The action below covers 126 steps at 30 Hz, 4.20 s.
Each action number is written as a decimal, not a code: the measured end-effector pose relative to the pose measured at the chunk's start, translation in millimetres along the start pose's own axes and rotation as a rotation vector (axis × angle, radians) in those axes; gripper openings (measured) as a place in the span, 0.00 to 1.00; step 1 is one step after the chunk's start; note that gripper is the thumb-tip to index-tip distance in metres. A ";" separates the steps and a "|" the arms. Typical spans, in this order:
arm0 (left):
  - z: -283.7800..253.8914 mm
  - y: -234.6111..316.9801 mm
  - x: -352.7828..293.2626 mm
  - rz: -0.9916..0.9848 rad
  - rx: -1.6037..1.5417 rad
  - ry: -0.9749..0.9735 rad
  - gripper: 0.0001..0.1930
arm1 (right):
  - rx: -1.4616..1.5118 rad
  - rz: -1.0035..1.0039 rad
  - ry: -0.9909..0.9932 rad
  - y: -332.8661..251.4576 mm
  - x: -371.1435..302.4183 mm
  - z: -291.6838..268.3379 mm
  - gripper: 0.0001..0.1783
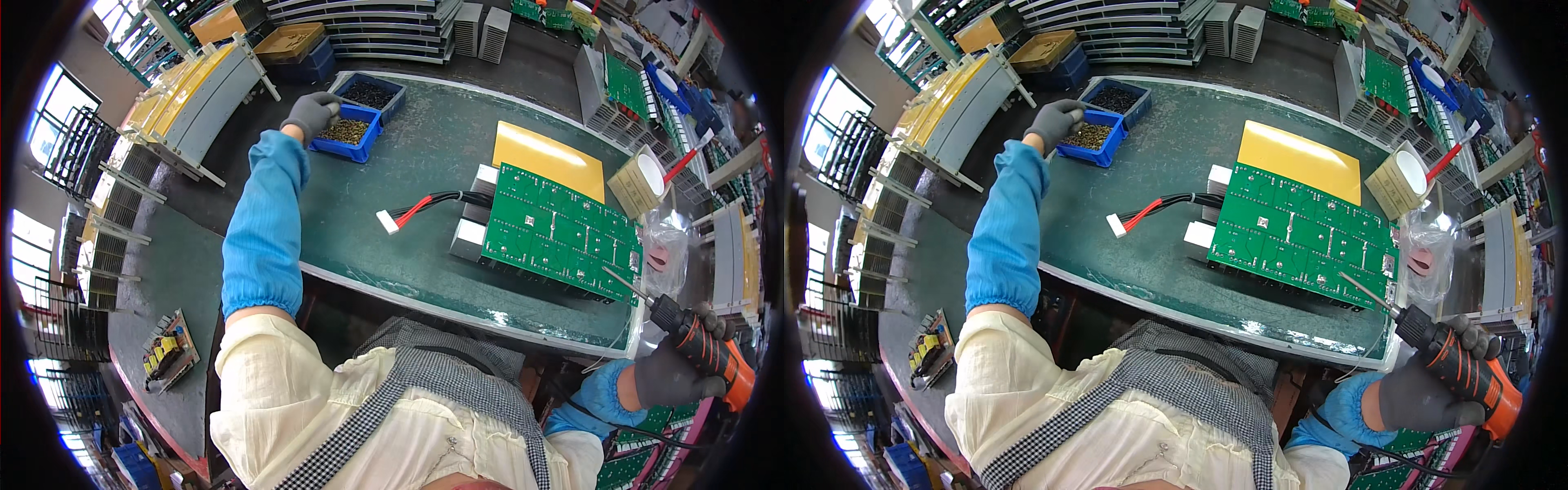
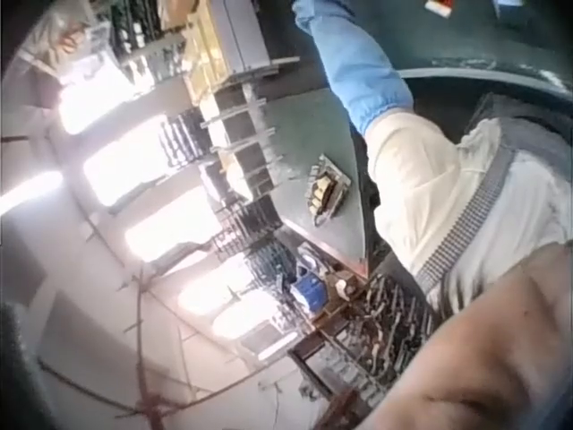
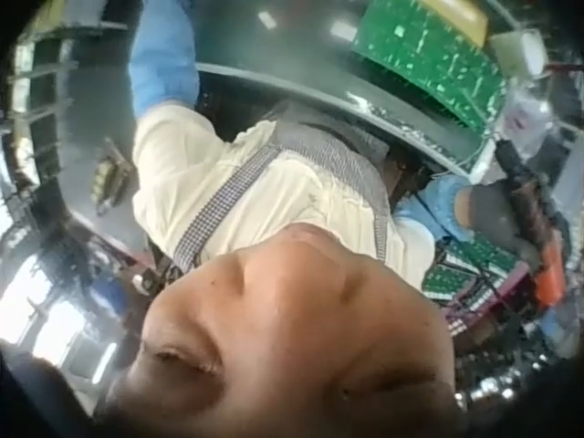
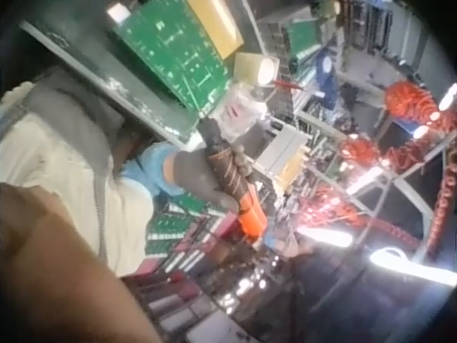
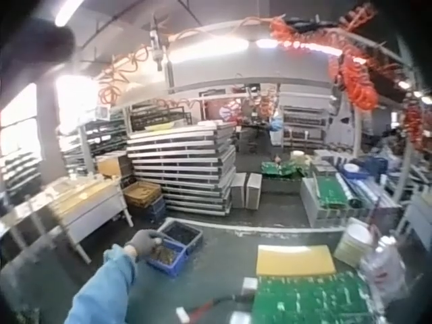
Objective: Assembling electronic components and heat sinks onto circuit boards using tools and adhesive.
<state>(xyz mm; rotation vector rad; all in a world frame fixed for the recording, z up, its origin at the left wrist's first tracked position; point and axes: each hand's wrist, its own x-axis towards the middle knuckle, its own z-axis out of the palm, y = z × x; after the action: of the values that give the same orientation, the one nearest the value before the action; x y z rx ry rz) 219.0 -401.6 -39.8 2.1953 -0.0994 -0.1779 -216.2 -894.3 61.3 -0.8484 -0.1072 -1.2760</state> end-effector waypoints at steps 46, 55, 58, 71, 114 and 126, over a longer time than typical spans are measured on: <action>264.8 117.5 -306.9 -0.684 -1.692 -0.913 0.11 | 0.045 0.047 -0.465 24.8 -88.5 15.2 0.43; 279.6 123.4 -309.9 -0.762 -1.628 -1.012 0.17 | -0.046 -0.030 -0.246 2.4 -55.0 20.6 0.39; 282.5 121.9 -306.1 -0.709 -1.299 -1.134 0.19 | -0.123 -0.063 -0.113 -17.9 -11.7 6.7 0.37; 287.7 113.6 -286.8 -0.587 -1.197 -1.286 0.17 | -0.450 -0.063 -0.316 -5.2 46.5 9.9 0.34; 287.3 145.2 -295.6 0.127 -0.873 -0.874 0.13 | -0.036 0.292 -0.778 -8.9 -0.3 25.8 0.48; 275.9 135.6 -303.2 0.225 -0.787 -0.799 0.11 | -0.002 0.303 -0.572 -8.7 -30.3 29.8 0.44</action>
<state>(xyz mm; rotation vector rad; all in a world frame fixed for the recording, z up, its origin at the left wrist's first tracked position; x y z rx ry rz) -126.3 -659.8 -63.0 1.2179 -0.6065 -0.8087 -222.6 -852.4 71.0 -1.1655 -0.4155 -0.7246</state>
